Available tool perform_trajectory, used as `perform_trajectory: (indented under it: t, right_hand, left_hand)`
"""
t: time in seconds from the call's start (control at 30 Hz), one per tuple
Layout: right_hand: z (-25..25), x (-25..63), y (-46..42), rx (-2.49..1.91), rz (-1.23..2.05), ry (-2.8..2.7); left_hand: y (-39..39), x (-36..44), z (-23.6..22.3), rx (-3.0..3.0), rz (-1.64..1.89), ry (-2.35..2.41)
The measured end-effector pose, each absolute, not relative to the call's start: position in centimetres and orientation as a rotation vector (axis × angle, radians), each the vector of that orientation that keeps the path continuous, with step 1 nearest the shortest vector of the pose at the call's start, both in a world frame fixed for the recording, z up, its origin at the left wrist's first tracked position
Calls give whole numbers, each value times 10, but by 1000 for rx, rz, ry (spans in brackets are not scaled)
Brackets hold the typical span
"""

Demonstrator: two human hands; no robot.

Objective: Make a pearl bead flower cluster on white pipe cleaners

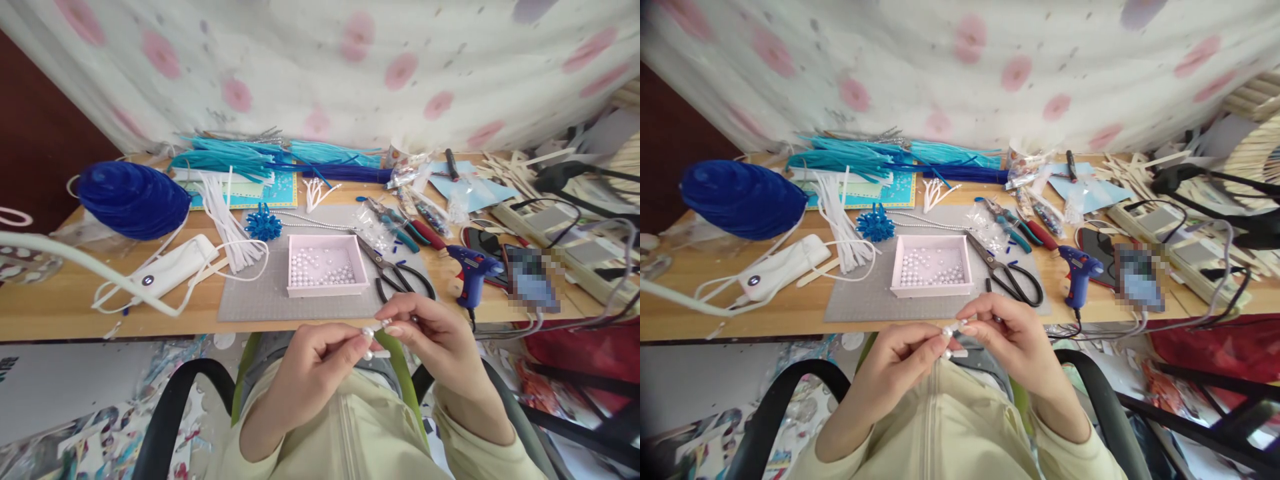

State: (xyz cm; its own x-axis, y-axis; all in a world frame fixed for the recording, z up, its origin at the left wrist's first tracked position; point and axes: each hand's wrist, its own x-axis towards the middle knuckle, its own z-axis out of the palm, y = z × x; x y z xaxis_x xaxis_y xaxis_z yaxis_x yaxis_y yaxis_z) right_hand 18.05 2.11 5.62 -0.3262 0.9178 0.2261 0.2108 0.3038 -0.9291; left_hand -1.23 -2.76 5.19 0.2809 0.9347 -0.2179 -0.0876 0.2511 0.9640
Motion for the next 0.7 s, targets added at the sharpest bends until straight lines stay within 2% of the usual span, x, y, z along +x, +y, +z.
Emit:
perform_trajectory:
  t: [0.27, 0.7]
  right_hand:
    - [59, 185, 19, -981, 1056, -1818]
    - [61, 181, 25, -661, 987, -1967]
  left_hand:
    - [-29, -14, 54, 1136, 858, 1038]
    - [-30, -20, 57, 1283, 805, 1055]
